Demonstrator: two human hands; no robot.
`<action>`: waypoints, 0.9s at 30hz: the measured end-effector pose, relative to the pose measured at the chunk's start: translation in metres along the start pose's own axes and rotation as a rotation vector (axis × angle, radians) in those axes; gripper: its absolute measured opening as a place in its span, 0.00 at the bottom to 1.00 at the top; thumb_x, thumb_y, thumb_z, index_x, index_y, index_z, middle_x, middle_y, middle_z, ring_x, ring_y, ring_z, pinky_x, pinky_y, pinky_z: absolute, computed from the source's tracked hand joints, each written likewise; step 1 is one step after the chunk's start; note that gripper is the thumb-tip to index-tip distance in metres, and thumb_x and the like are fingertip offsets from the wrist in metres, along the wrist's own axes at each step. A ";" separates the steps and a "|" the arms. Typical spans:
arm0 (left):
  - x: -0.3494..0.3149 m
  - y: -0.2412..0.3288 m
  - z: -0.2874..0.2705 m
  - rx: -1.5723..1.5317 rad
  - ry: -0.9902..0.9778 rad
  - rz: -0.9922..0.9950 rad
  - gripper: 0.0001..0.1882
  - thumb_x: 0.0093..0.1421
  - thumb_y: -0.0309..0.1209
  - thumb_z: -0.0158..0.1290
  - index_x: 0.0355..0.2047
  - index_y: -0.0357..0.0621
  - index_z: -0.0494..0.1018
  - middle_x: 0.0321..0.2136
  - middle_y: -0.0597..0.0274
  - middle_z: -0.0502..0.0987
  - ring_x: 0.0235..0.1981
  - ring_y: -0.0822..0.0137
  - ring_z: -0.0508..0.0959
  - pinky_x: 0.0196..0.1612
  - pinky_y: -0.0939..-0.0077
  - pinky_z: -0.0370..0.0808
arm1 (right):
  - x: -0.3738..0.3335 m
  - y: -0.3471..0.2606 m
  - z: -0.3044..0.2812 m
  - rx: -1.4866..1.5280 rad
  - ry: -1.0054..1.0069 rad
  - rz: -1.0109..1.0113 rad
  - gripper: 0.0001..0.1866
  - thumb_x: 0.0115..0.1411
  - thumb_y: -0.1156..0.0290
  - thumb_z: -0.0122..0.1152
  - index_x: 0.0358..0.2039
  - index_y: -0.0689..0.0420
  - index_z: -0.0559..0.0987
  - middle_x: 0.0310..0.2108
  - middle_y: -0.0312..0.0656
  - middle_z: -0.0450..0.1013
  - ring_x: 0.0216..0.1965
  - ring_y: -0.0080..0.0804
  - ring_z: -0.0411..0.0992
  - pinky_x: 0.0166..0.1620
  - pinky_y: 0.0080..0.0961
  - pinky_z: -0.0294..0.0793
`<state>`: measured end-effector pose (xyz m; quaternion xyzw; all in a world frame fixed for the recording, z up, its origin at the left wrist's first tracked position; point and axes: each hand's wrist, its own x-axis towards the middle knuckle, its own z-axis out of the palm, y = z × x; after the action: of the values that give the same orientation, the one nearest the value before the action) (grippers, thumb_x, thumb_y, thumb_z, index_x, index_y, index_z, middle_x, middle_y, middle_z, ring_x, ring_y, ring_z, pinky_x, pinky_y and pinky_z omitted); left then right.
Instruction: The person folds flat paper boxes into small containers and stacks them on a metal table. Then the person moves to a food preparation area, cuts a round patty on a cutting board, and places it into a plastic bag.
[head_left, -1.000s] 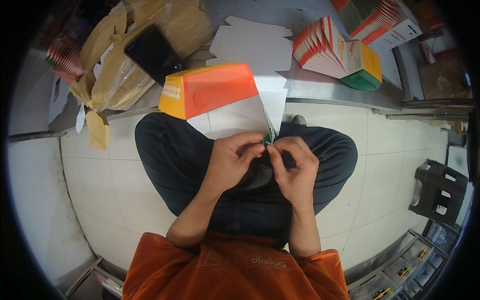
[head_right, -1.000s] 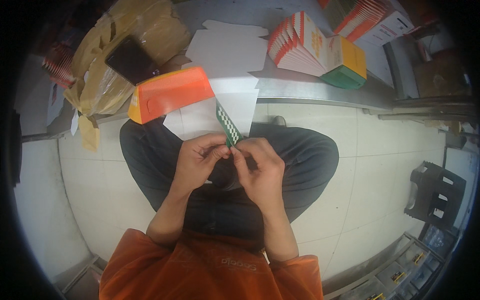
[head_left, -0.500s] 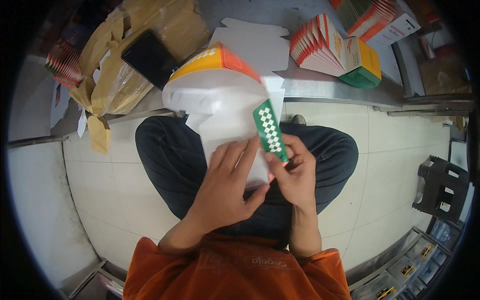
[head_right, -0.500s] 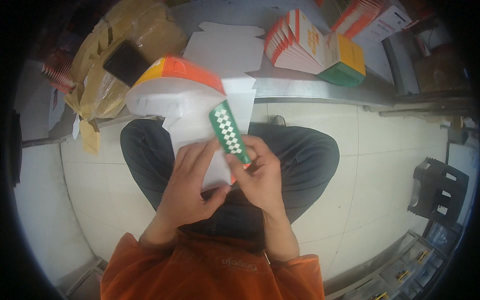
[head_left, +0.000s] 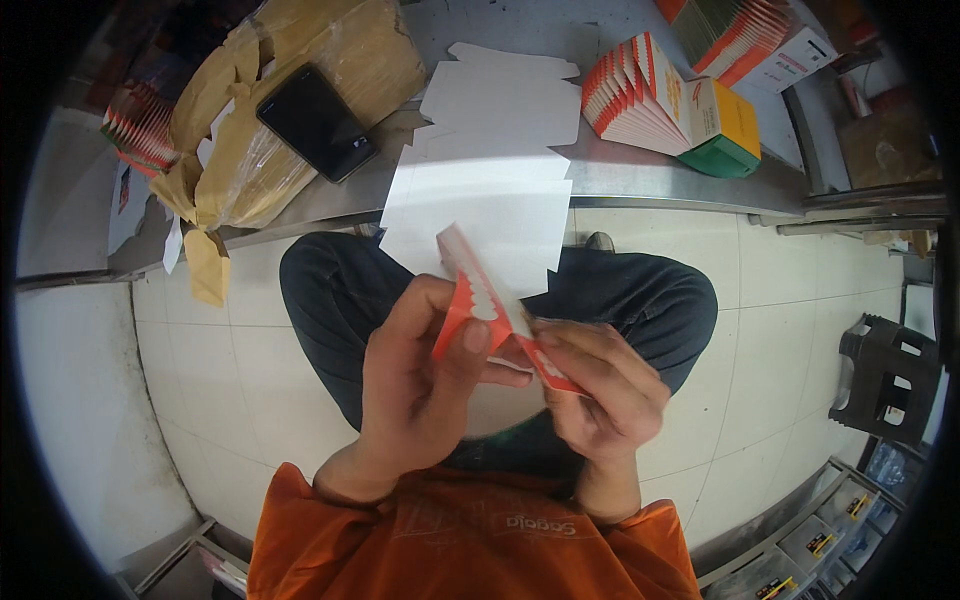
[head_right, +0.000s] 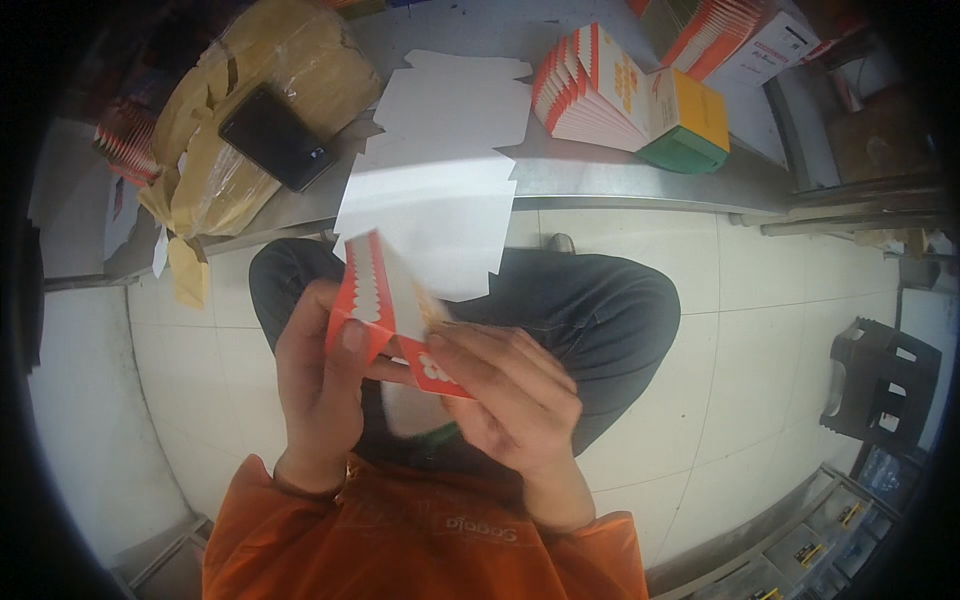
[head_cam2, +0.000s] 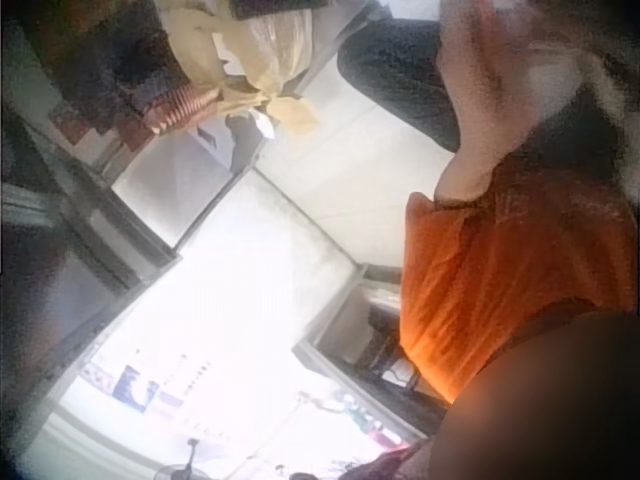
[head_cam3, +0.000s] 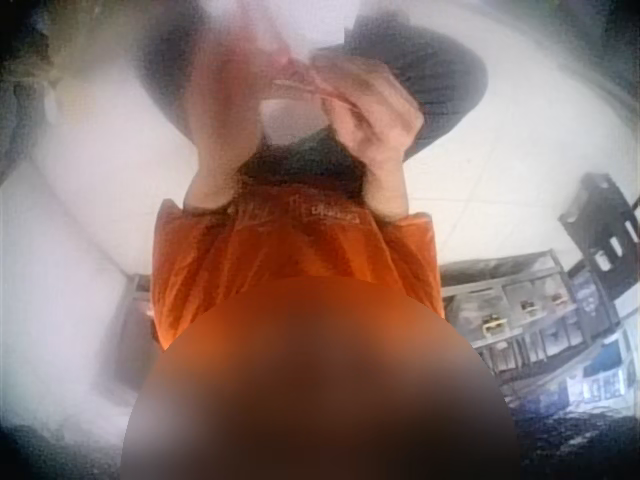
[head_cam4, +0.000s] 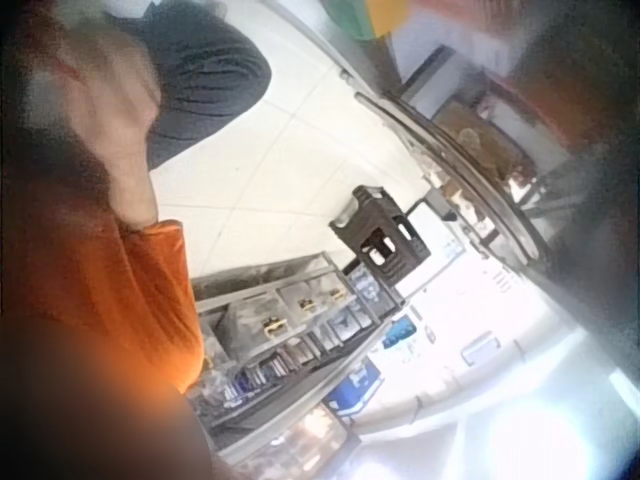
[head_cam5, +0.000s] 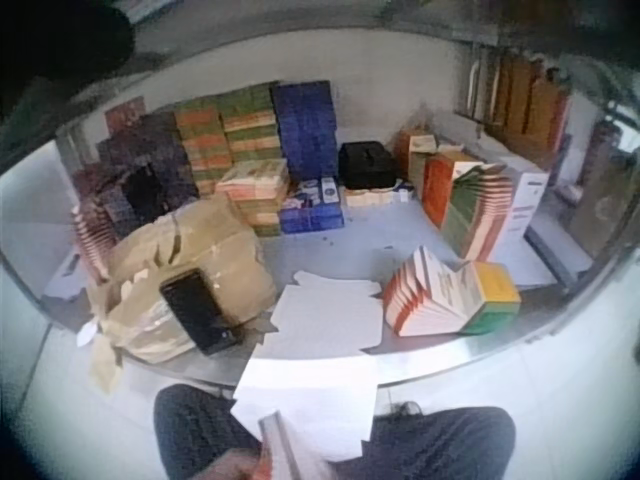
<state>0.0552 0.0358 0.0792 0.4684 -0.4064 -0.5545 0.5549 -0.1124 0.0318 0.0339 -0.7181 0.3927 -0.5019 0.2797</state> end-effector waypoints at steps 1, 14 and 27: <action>0.001 -0.003 -0.001 -0.065 -0.021 -0.008 0.10 0.69 0.25 0.53 0.47 0.32 0.68 0.38 0.56 0.79 0.39 0.69 0.82 0.42 0.71 0.83 | -0.002 -0.005 -0.002 -0.002 0.047 0.031 0.16 0.48 0.80 0.73 0.40 0.65 0.84 0.41 0.53 0.80 0.42 0.40 0.81 0.44 0.30 0.78; -0.007 -0.048 0.006 0.714 -0.066 0.411 0.11 0.58 0.21 0.62 0.42 0.40 0.82 0.40 0.58 0.80 0.37 0.59 0.80 0.38 0.69 0.78 | -0.004 -0.007 -0.001 -0.022 0.141 0.399 0.09 0.51 0.79 0.76 0.32 0.61 0.83 0.31 0.41 0.77 0.31 0.34 0.73 0.34 0.26 0.73; 0.005 -0.057 -0.009 0.505 -0.105 0.110 0.10 0.61 0.29 0.63 0.42 0.40 0.81 0.32 0.56 0.84 0.33 0.63 0.85 0.35 0.73 0.79 | 0.002 -0.001 -0.015 -0.052 -0.087 0.289 0.06 0.54 0.79 0.73 0.33 0.62 0.83 0.34 0.42 0.78 0.34 0.33 0.75 0.38 0.26 0.74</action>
<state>0.0511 0.0346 0.0219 0.5397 -0.5850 -0.4281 0.4281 -0.1256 0.0307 0.0404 -0.6822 0.4924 -0.4144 0.3472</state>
